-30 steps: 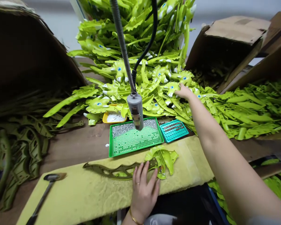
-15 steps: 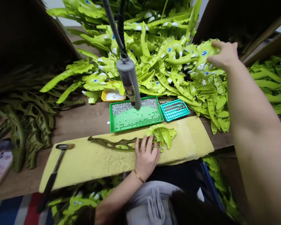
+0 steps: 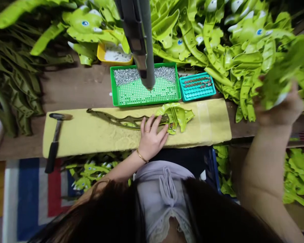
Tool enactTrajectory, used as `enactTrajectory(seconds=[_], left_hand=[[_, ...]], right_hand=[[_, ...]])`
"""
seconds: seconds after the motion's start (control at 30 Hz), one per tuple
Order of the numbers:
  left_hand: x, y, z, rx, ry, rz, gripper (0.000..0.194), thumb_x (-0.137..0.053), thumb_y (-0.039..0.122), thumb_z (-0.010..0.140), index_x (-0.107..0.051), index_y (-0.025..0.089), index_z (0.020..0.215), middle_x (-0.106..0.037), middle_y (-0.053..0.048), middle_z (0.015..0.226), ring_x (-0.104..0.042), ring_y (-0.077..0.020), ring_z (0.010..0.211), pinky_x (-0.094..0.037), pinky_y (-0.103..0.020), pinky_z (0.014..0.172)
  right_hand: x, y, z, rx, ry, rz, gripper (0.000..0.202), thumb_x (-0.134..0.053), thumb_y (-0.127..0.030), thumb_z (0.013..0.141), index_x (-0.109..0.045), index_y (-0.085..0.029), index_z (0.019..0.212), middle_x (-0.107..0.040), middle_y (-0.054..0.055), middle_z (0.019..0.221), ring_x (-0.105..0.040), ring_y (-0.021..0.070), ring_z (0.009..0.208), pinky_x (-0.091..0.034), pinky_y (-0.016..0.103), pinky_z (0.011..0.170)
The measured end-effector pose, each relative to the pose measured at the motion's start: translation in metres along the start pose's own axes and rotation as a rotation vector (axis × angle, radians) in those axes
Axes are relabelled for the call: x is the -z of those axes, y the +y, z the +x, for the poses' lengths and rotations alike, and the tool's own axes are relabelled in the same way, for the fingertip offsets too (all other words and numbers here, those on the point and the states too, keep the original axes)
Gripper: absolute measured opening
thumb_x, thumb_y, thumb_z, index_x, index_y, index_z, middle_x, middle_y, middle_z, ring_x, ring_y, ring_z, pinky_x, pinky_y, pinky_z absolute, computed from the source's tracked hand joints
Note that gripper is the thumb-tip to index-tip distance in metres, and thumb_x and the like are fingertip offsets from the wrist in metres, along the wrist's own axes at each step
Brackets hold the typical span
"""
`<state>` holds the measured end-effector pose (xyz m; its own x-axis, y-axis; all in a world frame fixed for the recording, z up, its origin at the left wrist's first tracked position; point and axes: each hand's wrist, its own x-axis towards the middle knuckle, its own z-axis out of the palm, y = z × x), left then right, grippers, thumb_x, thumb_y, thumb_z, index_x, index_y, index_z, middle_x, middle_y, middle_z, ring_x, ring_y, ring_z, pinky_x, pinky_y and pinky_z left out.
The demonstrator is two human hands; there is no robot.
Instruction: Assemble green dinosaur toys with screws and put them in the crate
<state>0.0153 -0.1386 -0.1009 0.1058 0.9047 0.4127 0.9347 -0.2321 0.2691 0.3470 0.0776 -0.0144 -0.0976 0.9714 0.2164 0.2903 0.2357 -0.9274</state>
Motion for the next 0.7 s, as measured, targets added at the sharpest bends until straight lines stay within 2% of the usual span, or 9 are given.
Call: enactTrajectory(seconds=[0.07,0.13,0.23,0.3,0.4,0.47,0.53,0.6,0.7], left_hand=[[0.000,-0.003,-0.001,-0.019,-0.003,-0.026,0.031,-0.063,0.032,0.087,-0.067,0.024,0.117,-0.054,-0.015,0.139,-0.038,-0.0339,0.138,-0.031,-0.058,0.112],[-0.001,-0.005,-0.003,-0.034,-0.009,-0.043,0.035,-0.063,0.030,0.087,-0.064,0.024,0.121,-0.052,-0.014,0.141,-0.037,-0.0336,0.139,-0.031,-0.057,0.112],[0.000,-0.007,-0.007,-0.002,-0.037,-0.075,0.037,-0.062,0.029,0.087,-0.063,0.026,0.124,-0.054,-0.013,0.140,-0.038,-0.0331,0.138,-0.029,-0.059,0.112],[0.002,-0.005,-0.012,0.033,-0.041,-0.104,0.034,-0.062,0.028,0.087,-0.065,0.025,0.121,-0.058,-0.013,0.133,-0.042,-0.0330,0.134,-0.031,-0.058,0.111],[0.012,-0.002,-0.023,0.132,0.035,-0.221,0.023,-0.062,0.023,0.085,-0.071,0.020,0.106,-0.067,-0.014,0.116,-0.058,-0.0285,0.115,-0.045,-0.048,0.101],[0.021,0.000,-0.030,0.325,0.103,-0.392,0.015,-0.062,0.021,0.085,-0.071,0.018,0.096,-0.071,-0.011,0.099,-0.066,-0.0225,0.094,-0.053,-0.038,0.086],[0.031,-0.001,-0.036,0.649,0.146,-0.655,0.012,-0.062,0.025,0.085,-0.069,0.017,0.091,-0.071,-0.007,0.081,-0.067,-0.0166,0.070,-0.055,-0.029,0.065],[0.041,-0.004,-0.038,0.990,0.157,-0.963,0.016,-0.065,0.031,0.082,-0.065,0.017,0.090,-0.069,-0.004,0.071,-0.064,-0.0134,0.055,-0.049,-0.023,0.048],[0.052,-0.013,-0.036,1.283,0.161,-1.280,0.025,-0.071,0.033,0.074,-0.061,0.015,0.088,-0.070,-0.004,0.068,-0.066,-0.0138,0.052,-0.050,-0.020,0.044]], right_hand=[[-0.019,0.010,-0.040,-0.058,-0.119,0.145,0.061,-0.063,-0.035,0.063,-0.064,-0.032,0.123,-0.068,0.013,0.125,-0.071,0.0266,0.089,-0.046,0.036,0.055],[-0.040,0.014,-0.067,-0.090,-0.218,0.195,0.067,-0.072,-0.032,0.060,-0.062,-0.033,0.127,-0.064,0.012,0.132,-0.067,0.0313,0.109,-0.055,0.045,0.076],[-0.073,0.004,-0.085,-0.045,-0.348,0.103,0.070,-0.075,-0.033,0.066,-0.057,-0.030,0.133,-0.055,0.009,0.144,-0.052,0.0305,0.132,-0.045,0.048,0.108],[-0.094,-0.008,-0.088,0.047,-0.400,-0.057,0.069,-0.073,-0.030,0.069,-0.055,-0.028,0.135,-0.055,0.008,0.143,-0.050,0.0293,0.134,-0.039,0.048,0.113],[-0.121,-0.022,-0.088,0.221,-0.400,-0.288,0.066,-0.068,-0.027,0.071,-0.056,-0.026,0.135,-0.060,0.009,0.135,-0.055,0.0301,0.126,-0.042,0.051,0.110],[-0.134,-0.024,-0.089,0.322,-0.402,-0.401,0.064,-0.064,-0.027,0.071,-0.056,-0.024,0.135,-0.061,0.010,0.132,-0.057,0.0311,0.122,-0.045,0.052,0.106],[-0.144,-0.023,-0.091,0.386,-0.427,-0.486,0.063,-0.061,-0.027,0.073,-0.055,-0.025,0.135,-0.060,0.010,0.132,-0.057,0.0315,0.121,-0.047,0.052,0.103],[-0.149,-0.018,-0.093,0.423,-0.460,-0.543,0.062,-0.058,-0.029,0.075,-0.053,-0.026,0.137,-0.058,0.010,0.134,-0.057,0.0318,0.121,-0.047,0.052,0.102],[-0.152,-0.013,-0.095,0.454,-0.490,-0.592,0.062,-0.056,-0.031,0.077,-0.050,-0.025,0.139,-0.056,0.011,0.136,-0.054,0.0333,0.123,-0.045,0.054,0.104]])
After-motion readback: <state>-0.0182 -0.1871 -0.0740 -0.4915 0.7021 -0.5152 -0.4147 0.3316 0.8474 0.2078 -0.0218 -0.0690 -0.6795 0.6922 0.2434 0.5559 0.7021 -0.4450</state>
